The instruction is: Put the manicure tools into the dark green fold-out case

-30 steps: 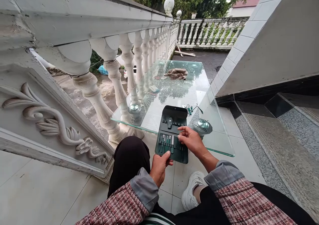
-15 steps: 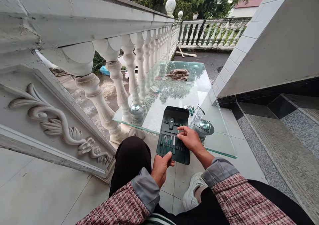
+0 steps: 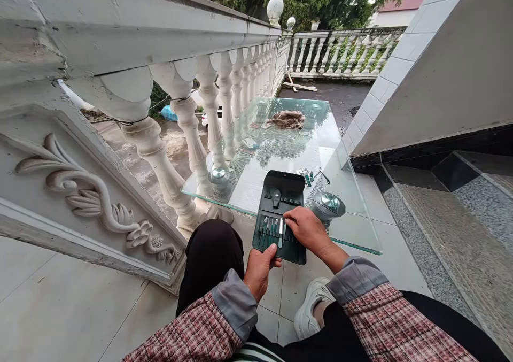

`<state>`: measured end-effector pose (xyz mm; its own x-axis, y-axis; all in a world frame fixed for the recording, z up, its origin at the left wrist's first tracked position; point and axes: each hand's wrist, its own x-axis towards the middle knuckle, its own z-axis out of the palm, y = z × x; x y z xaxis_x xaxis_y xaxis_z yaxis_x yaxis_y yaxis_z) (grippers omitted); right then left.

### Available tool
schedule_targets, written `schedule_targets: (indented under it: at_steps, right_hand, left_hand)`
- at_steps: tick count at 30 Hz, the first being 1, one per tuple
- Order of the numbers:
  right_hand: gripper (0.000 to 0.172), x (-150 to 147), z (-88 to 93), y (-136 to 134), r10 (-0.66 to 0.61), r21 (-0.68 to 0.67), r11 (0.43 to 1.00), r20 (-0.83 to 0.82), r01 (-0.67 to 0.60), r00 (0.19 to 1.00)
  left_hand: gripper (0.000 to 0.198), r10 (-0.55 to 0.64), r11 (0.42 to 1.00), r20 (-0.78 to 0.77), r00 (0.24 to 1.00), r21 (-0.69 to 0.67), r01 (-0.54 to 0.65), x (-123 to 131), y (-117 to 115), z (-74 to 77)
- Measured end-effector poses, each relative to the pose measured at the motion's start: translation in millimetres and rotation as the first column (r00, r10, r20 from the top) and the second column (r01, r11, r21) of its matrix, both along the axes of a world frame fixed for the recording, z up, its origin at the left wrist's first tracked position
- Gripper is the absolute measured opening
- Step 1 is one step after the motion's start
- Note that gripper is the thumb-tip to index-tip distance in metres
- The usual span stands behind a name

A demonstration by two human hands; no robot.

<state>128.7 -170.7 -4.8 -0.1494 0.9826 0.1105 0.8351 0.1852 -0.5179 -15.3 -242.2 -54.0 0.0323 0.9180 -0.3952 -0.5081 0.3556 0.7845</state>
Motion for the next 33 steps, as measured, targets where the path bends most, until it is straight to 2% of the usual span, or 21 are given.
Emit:
schedule_targets:
  at_steps: [5, 14, 20, 26, 29, 33]
  right_hand:
    - [0.024, -1.3, 2.6, -4.7, 0.086, 0.040, 0.995, 0.165, -0.094, 0.983]
    - [0.029, -2.0, 2.3, -13.5, 0.088, 0.112, 0.985, 0.307, -0.128, 0.947]
    - [0.031, 0.7, 1.1, -14.2, 0.097, 0.126, 0.983, 0.253, -0.132, 0.963]
    - [0.019, 1.9, 1.4, -19.7, 0.194, 0.084, 0.976, 0.100, -0.203, 0.976]
    - [0.015, 0.1, -0.1, -22.3, 0.235, 0.067, 0.968, 0.098, -0.242, 0.967]
    - [0.015, -2.8, -2.7, -24.0, 0.224, 0.067, 0.970, 0.129, -0.234, 0.966]
  left_hand:
    - [0.050, 0.004, 1.000, -0.006, 1.000, -0.004, -0.004, -0.3, 0.2, -0.3]
    - [0.049, 0.002, 1.000, -0.003, 1.000, 0.006, -0.002, -0.3, -0.7, 0.2]
    - [0.048, 0.002, 1.000, 0.001, 1.000, 0.012, -0.002, -0.1, -0.2, 1.6]
    - [0.046, -0.006, 1.000, 0.001, 1.000, 0.004, 0.006, 0.9, 0.3, -0.2]
    - [0.045, -0.007, 1.000, 0.000, 1.000, 0.004, 0.007, 1.1, 0.0, -0.9]
    - [0.047, 0.001, 1.000, -0.007, 1.000, 0.009, -0.001, 0.7, 0.0, -1.0]
